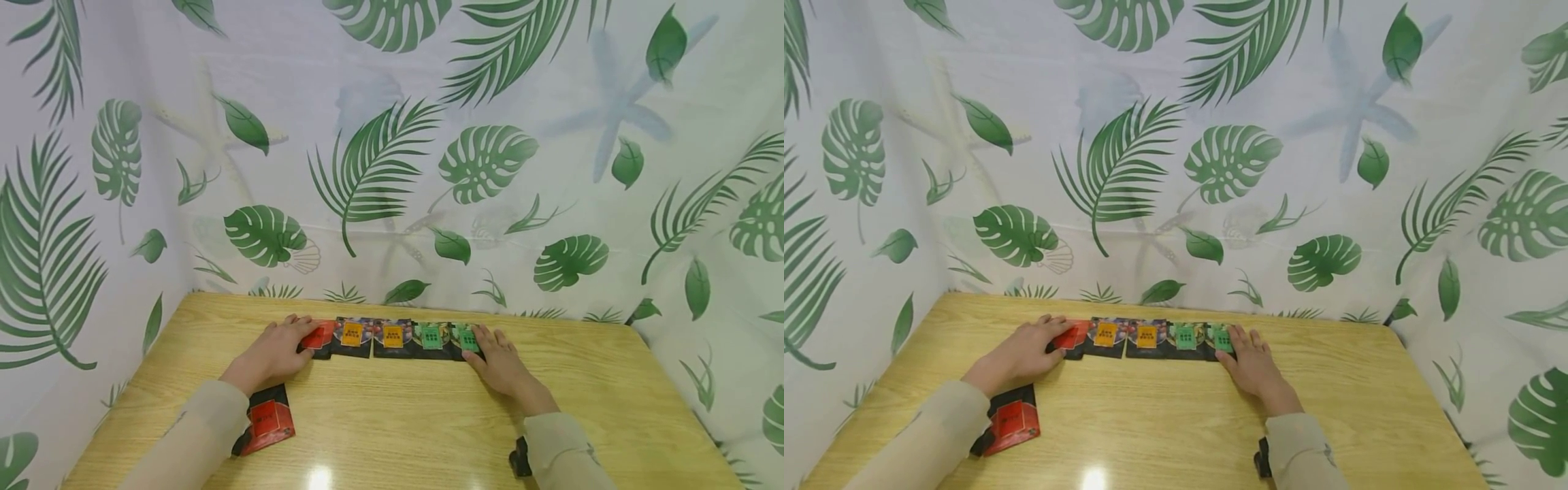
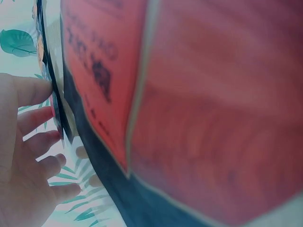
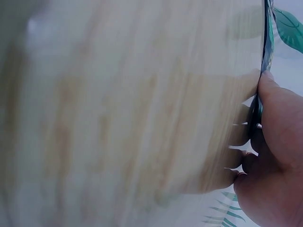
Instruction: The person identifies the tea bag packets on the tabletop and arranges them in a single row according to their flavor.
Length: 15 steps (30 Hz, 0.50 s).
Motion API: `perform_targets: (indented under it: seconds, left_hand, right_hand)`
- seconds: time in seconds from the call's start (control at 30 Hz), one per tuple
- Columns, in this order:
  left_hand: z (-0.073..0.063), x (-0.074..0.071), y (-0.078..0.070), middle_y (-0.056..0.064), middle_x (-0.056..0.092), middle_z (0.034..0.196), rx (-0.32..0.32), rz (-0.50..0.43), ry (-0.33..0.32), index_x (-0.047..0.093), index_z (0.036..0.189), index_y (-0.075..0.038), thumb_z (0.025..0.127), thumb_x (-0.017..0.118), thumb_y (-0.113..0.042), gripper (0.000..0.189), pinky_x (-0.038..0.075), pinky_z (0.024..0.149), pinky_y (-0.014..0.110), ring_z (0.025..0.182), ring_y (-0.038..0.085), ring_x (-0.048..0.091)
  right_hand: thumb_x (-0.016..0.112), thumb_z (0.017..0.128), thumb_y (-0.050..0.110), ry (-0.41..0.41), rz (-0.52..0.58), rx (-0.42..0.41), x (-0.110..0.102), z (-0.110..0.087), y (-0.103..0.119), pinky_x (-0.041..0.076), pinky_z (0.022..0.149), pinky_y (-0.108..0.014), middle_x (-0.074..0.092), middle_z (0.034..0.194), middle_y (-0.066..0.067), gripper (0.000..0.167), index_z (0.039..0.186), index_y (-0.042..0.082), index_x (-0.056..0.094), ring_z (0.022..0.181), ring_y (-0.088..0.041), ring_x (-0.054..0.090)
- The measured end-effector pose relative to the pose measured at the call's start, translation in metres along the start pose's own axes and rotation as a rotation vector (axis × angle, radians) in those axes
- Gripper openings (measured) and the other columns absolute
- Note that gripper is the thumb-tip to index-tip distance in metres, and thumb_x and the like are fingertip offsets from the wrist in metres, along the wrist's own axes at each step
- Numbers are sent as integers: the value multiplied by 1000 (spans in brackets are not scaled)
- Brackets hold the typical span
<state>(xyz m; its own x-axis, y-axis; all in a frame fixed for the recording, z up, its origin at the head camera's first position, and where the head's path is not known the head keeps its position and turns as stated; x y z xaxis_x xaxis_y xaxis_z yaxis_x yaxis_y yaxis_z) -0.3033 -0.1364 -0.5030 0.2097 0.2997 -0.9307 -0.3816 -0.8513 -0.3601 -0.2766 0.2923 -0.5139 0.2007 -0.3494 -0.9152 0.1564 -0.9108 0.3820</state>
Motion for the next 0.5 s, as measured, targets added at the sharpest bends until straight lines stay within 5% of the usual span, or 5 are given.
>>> perform_targets:
  seconds: [0.3,0.5]
  left_hand:
    - [6,0,0,26,39,166,-16,39,-1,47,159,-6,105,57,-22,57,24,123,75,156,52,30]
    - [9,2,-3,27,38,166,-22,43,-4,47,159,-5,110,52,-39,59,25,123,74,156,51,30]
  right_hand:
    - [44,114,41,10,12,9,3,1,-3,7,125,-76,12,173,-29,74,167,-1,18,158,-58,4]
    - [44,114,41,7,11,9,4,2,-5,6,125,-75,12,174,-28,74,168,-1,17,158,-58,3]
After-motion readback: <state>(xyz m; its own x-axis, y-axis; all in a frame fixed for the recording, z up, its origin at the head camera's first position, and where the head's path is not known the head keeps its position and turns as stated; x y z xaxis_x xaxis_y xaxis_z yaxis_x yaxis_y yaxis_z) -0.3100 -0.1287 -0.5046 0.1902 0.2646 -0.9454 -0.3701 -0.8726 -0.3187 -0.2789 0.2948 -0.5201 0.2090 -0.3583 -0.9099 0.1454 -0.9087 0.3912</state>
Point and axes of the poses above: each hand's wrist, its own z-axis towards the middle knuckle, its own x-axis out of the palm, y = z × x, the point moved 3 cm from there along z, towards the middle knuckle
